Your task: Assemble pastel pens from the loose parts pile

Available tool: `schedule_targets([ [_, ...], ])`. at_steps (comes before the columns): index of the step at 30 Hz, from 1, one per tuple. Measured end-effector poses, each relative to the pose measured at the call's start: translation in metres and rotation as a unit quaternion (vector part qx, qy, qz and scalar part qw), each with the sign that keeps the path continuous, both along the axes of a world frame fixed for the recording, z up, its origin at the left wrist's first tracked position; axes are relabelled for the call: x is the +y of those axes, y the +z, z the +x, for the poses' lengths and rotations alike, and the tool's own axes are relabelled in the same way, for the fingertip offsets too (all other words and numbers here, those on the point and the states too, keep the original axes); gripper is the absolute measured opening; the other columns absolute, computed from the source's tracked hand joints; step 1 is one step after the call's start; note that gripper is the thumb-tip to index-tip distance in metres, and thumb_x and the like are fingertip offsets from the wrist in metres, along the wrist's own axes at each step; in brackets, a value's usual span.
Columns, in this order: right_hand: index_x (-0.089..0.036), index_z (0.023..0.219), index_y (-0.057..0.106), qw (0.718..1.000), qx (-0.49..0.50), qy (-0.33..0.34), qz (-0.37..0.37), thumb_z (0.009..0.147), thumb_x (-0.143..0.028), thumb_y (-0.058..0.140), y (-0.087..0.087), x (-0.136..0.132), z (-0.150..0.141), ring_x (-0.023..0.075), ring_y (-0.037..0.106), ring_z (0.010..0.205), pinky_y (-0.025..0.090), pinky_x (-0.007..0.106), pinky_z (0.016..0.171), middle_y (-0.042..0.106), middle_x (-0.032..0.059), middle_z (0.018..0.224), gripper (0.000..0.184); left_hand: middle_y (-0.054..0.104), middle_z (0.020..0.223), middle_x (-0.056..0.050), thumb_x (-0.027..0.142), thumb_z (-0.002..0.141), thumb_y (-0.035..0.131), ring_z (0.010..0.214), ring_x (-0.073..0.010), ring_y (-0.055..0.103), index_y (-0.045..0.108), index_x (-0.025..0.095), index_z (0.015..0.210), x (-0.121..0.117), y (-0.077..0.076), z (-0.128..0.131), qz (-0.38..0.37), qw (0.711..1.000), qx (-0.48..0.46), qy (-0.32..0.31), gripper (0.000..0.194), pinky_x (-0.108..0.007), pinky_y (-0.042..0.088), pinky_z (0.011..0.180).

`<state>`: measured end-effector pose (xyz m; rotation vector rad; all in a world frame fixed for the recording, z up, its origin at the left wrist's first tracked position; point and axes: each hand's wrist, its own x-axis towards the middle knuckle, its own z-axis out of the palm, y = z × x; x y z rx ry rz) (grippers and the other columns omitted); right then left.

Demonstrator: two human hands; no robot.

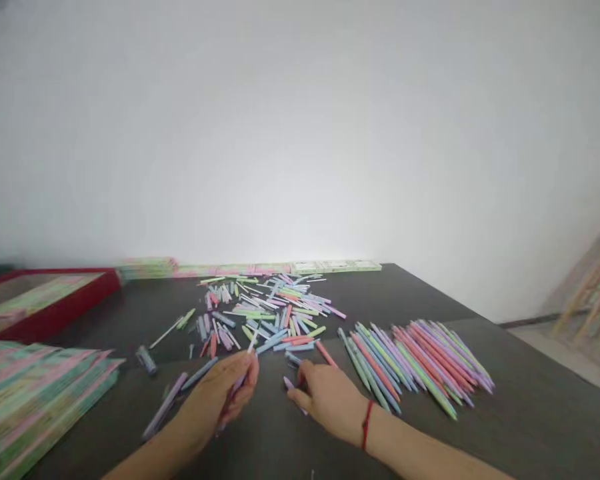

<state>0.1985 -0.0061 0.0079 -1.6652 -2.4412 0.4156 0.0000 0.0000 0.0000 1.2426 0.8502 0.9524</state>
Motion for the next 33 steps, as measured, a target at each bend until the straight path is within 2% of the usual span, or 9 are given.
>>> schedule_targets([
  [4,-0.018,0.091,0.058,0.997,-0.056,-0.041,-0.04,0.077,-0.04,0.06,0.007,-0.039,0.009,0.0276,0.066,0.075,0.033,0.029,0.056,0.07,0.0091,0.082,0.027,0.034,0.041,0.011,0.049,0.083,0.044,0.032,-0.0041,0.021,0.046,0.02,0.061,-0.001,-0.01,-0.001,0.01,1.0,0.019,-0.001,0.037,-0.016,0.016,0.031],
  [8,-0.017,0.091,0.06,0.984,-0.11,-0.006,-0.143,0.069,-0.024,0.064,0.007,-0.062,0.006,0.0296,0.067,0.079,0.032,0.028,0.051,0.071,0.0107,0.089,0.023,0.034,0.041,0.011,0.056,0.081,0.045,0.032,-0.0036,0.019,0.046,0.02,0.061,0.0,-0.013,0.002,-0.014,0.999,0.027,-0.029,0.041,-0.016,0.012,0.03],
  [12,-0.015,0.094,0.062,0.982,-0.157,0.019,-0.101,0.074,-0.007,0.048,-0.003,-0.061,-0.002,0.0271,0.068,0.083,0.034,0.029,0.053,0.07,0.0104,0.094,0.025,0.034,0.042,0.011,0.055,0.08,0.046,0.033,-0.004,0.019,0.047,0.02,0.062,-0.003,-0.011,0.004,-0.018,0.999,0.036,-0.03,0.04,-0.016,0.012,0.032],
  [19,-0.013,0.097,0.062,0.982,-0.177,0.052,-0.04,0.075,-0.004,0.043,-0.019,-0.057,0.001,0.0285,0.067,0.081,0.038,0.03,0.053,0.068,0.0143,0.096,0.031,0.033,0.043,0.01,0.053,0.083,0.043,0.034,-0.0048,0.019,0.047,0.02,0.062,-0.005,-0.02,0.003,0.003,0.996,0.075,-0.041,0.04,-0.019,0.011,0.034],
  [21,-0.013,0.089,0.062,0.99,-0.118,0.057,-0.046,0.07,-0.003,0.046,-0.02,-0.055,0.006,0.0266,0.066,0.077,0.039,0.028,0.054,0.068,0.0134,0.092,0.027,0.034,0.044,0.011,0.052,0.084,0.042,0.033,-0.0048,0.018,0.047,0.02,0.062,-0.004,-0.024,0.003,0.004,0.996,0.08,-0.045,0.039,-0.02,0.011,0.035],
  [24,-0.017,0.077,0.056,0.993,0.099,0.034,-0.05,0.063,-0.002,0.05,-0.014,-0.04,0.014,0.017,0.06,0.067,0.039,0.024,0.056,0.064,0.0033,0.076,0.021,0.033,0.043,0.01,0.051,0.085,0.042,0.036,-0.0061,0.021,0.047,0.02,0.062,-0.004,-0.029,0.003,0.01,0.995,0.091,-0.042,0.039,-0.022,0.011,0.037],
  [26,-0.019,0.075,0.051,0.959,0.276,0.002,-0.072,0.068,-0.007,0.05,-0.004,-0.024,0.017,0.0118,0.053,0.058,0.038,0.021,0.053,0.056,-0.0027,0.066,0.014,0.033,0.044,0.01,0.052,0.085,0.041,0.038,-0.0069,0.022,0.047,0.02,0.062,-0.005,-0.032,0.004,0.022,0.993,0.104,-0.041,0.04,-0.022,0.012,0.039],
  [29,-0.019,0.08,0.049,0.878,0.467,-0.028,-0.095,0.08,-0.018,0.05,0.013,-0.002,0.015,0.0086,0.046,0.051,0.038,0.021,0.054,0.05,-0.0063,0.062,0.001,0.034,0.045,0.01,0.052,0.086,0.039,0.037,-0.0069,0.021,0.048,0.02,0.064,-0.005,-0.034,0.003,0.027,0.989,0.133,-0.055,0.041,-0.024,0.012,0.04],
  [33,-0.018,0.081,0.05,0.828,0.558,-0.025,-0.057,0.084,-0.027,0.054,0.027,0.01,0.001,0.0081,0.047,0.053,0.038,0.022,0.059,0.051,-0.0069,0.06,0.01,0.034,0.046,0.009,0.054,0.087,0.036,0.037,-0.0071,0.022,0.047,0.02,0.064,-0.005,-0.032,0.002,0.031,0.983,0.162,-0.083,0.042,-0.024,0.013,0.041],
])
